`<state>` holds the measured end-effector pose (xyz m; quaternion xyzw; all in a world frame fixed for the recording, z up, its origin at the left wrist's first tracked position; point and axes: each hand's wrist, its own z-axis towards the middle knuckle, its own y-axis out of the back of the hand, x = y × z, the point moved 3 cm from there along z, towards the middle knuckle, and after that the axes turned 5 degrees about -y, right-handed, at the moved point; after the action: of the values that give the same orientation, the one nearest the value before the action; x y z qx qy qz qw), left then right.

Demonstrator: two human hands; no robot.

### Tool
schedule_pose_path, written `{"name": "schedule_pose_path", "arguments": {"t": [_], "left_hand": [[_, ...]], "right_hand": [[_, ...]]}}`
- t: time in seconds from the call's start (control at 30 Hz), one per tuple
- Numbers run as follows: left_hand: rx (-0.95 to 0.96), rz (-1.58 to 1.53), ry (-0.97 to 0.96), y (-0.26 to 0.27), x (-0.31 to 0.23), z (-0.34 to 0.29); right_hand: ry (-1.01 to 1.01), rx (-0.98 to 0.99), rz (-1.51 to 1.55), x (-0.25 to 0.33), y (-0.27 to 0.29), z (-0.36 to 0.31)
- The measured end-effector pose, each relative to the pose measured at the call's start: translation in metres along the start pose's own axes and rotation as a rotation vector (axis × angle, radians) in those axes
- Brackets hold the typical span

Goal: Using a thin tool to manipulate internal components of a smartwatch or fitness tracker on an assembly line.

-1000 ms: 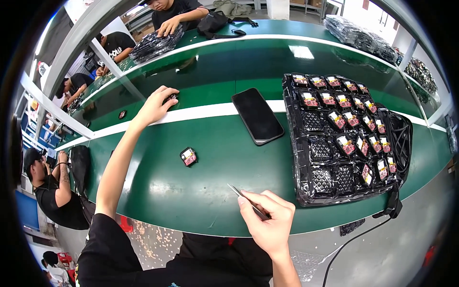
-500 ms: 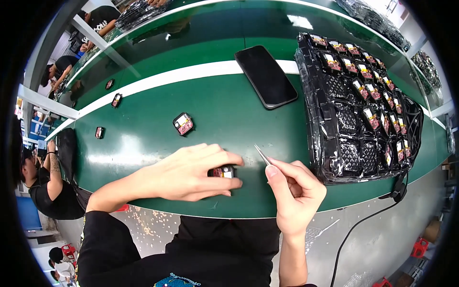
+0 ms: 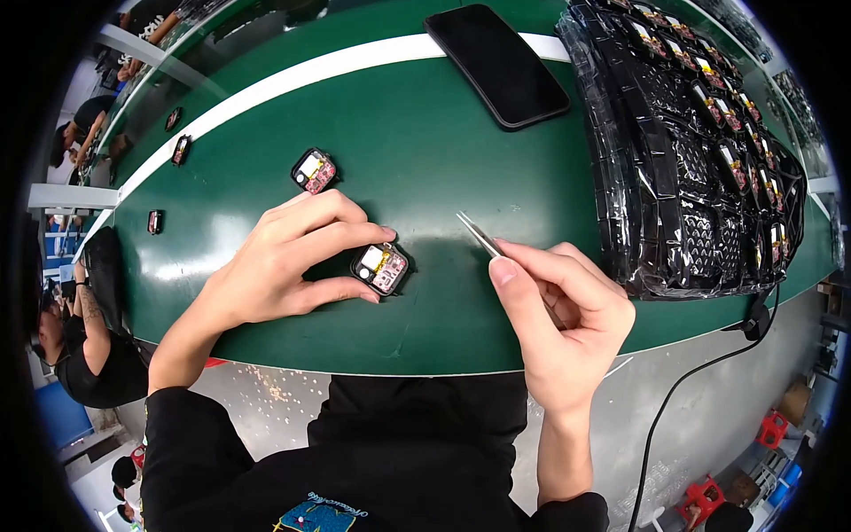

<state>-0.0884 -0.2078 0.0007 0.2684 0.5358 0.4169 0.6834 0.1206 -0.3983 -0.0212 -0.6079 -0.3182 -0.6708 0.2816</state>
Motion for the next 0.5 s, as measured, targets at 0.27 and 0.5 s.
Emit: {"name": "schedule_pose_path", "arguments": {"t": [0.27,0.5], "left_hand": [[0.054,-0.151,0.074,-0.006,-0.017,-0.003],[-0.033,-0.214,0.103,-0.008,-0.003,0.001]], "right_hand": [[-0.119,0.269,0.033,0.013,-0.016,0.009],[0.167,0.331,-0.322,0.015,-0.027,0.005]]}}
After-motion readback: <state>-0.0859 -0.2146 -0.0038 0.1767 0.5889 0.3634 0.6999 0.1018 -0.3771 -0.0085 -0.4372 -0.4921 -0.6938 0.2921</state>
